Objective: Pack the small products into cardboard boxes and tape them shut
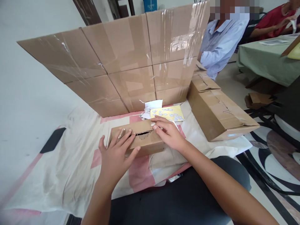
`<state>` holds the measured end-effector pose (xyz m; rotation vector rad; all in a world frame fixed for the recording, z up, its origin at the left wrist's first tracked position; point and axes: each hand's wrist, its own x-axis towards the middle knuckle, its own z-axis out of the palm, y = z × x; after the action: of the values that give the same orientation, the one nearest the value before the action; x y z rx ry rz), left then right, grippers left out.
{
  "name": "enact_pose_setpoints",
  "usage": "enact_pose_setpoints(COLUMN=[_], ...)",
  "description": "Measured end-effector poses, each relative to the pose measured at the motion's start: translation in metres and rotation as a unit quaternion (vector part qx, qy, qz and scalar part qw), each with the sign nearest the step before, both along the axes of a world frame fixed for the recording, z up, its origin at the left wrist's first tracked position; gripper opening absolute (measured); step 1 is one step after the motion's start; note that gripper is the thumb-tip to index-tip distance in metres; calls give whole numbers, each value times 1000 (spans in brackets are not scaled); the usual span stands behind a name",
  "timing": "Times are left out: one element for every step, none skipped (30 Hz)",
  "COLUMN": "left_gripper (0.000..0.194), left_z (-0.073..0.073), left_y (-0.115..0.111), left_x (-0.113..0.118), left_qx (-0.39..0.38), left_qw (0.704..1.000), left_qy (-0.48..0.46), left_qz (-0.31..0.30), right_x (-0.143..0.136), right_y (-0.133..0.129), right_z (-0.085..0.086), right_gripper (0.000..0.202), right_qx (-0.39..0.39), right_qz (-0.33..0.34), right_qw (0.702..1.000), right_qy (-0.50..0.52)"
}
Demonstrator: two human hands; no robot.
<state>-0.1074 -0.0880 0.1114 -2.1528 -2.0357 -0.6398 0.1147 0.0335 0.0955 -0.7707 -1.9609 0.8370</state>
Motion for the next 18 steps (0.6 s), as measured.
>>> enact_pose_setpoints(left_gripper=[39, 42, 46, 50, 52, 54, 54, 54, 54, 54, 54, 53, 53, 53, 52, 50, 47, 43], left_z=[-1, -2, -4, -5, -7, -8, -8, -8, -8, -7, -6, -4, -2, 0, 3, 6, 9, 10], left_y=[1, 1, 1, 1, 1, 1, 1, 1, 1, 1, 2, 2, 3, 2, 2, 1, 0, -2], left_x=[3, 4, 3, 1, -1, -3, -5, -7, -7, -8, -7, -7, -5, -2, 3, 10, 20, 32], left_qx=[-7, -9, -14, -20, -25, -29, -33, -37, -39, -40, -41, -41, -39, -33, -24, -11, 8, 33], left_qw=[1000, 1000, 999, 999, 998, 997, 996, 995, 995, 995, 994, 994, 994, 995, 995, 996, 997, 997], left_qy=[10, 20, 33, 46, 57, 68, 76, 82, 86, 88, 90, 90, 90, 89, 86, 80, 69, 53], left_qz=[-3, -5, -9, -17, -24, -30, -34, -36, -36, -36, -37, -38, -39, -39, -38, -38, -39, -44], right_x=[4, 10, 17, 25, 34, 44, 54, 63, 71, 77, 81, 84, 85, 84, 82, 80, 79, 77], right_y=[1, 3, 6, 9, 13, 17, 21, 26, 30, 34, 36, 38, 39, 39, 39, 39, 38, 38], right_z=[2, 5, 7, 9, 10, 10, 8, 6, 2, -2, -7, -12, -16, -20, -24, -27, -29, -31], right_gripper=[29, 29, 29, 28, 28, 28, 28, 27, 27, 26, 26, 26, 26, 26, 28, 29, 30, 32], right_qx=[-12, -25, -40, -57, -79, -104, -133, -164, -195, -227, -256, -281, -301, -316, -326, -334, -339, -345], right_qz=[-10, -35, -73, -120, -166, -205, -234, -251, -261, -263, -260, -251, -238, -224, -212, -204, -201, -199], right_qw=[1000, 999, 996, 991, 983, 972, 960, 947, 934, 921, 910, 903, 898, 895, 894, 892, 890, 888], right_qy=[-4, -7, -9, -13, -27, -51, -81, -115, -147, -175, -195, -208, -217, -222, -224, -226, -228, -229])
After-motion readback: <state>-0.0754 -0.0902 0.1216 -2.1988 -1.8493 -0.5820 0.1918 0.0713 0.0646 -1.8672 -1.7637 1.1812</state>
